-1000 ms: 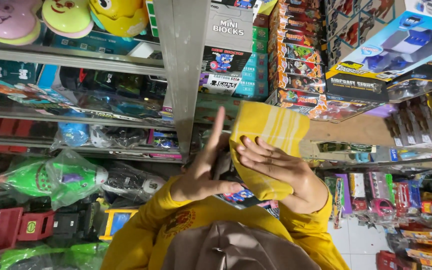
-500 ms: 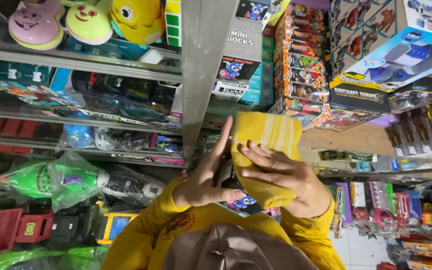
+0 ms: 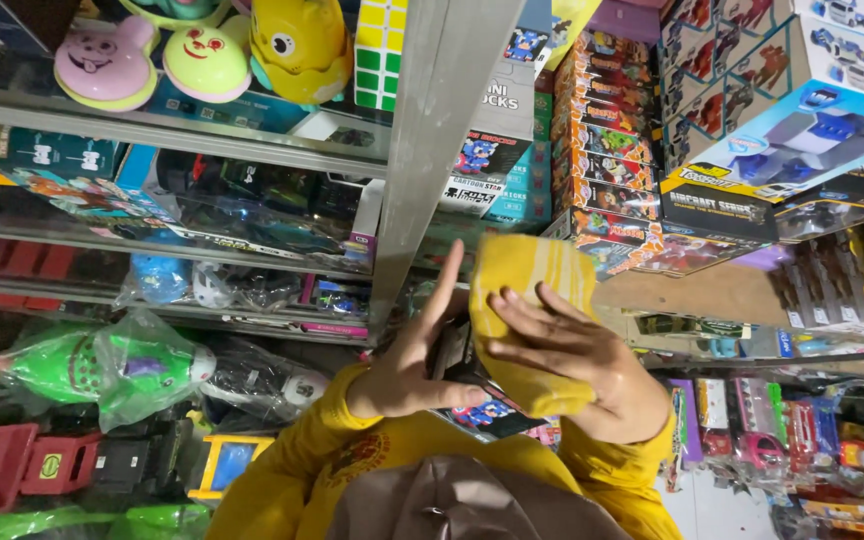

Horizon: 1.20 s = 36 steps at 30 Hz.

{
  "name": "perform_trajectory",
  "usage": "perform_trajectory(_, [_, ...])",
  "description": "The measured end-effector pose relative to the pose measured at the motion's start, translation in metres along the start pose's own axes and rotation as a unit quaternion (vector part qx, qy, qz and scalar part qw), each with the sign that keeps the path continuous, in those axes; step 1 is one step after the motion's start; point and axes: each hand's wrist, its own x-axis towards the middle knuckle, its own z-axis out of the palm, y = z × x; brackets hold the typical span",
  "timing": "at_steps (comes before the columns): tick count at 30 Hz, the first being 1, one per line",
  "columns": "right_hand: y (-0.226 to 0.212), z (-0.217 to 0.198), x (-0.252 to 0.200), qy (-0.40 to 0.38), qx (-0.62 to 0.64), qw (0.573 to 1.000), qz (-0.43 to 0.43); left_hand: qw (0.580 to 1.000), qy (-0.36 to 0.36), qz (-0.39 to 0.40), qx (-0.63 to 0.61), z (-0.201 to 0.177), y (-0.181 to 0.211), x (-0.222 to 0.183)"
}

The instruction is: Wiping and cleaning dust off small building block toy boxes on a retail shelf using a cloth.

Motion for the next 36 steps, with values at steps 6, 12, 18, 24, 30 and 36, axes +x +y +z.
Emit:
perform_trajectory(6, [0.001, -0.003, -0.003, 0.022, -0.019, 0.999, -0.013, 1.000, 0.009, -0.004, 0.008, -0.002, -0.004, -0.003])
perform_trajectory(12, [-0.001, -0.002, -0.002, 0.038, -0.018, 0.999, 0.018, 0.999, 0.022, -0.019, 0.025, -0.005, -0.004, -0.002])
perform_trajectory(18, [0.001, 0.028, -0.003, 0.130, -0.049, 0.989, 0.046, 0.999, 0.042, 0.004, 0.000, 0.006, -0.009, 0.006])
perform_trajectory(24, [0.045, 0.129, -0.027, 0.468, 0.295, 0.830, 0.078, 0.983, 0.162, 0.081, 0.016, 0.024, -0.030, 0.029])
perform_trajectory(30, [0.025, 0.092, 0.013, 0.614, 0.385, 0.689, 0.029, 0.984, 0.175, 0.023, 0.033, 0.026, -0.059, 0.036])
perform_trajectory(36, [0.039, 0.100, 0.000, 0.606, 0.127, 0.779, 0.102, 0.978, 0.191, 0.045, 0.072, 0.023, -0.053, 0.035])
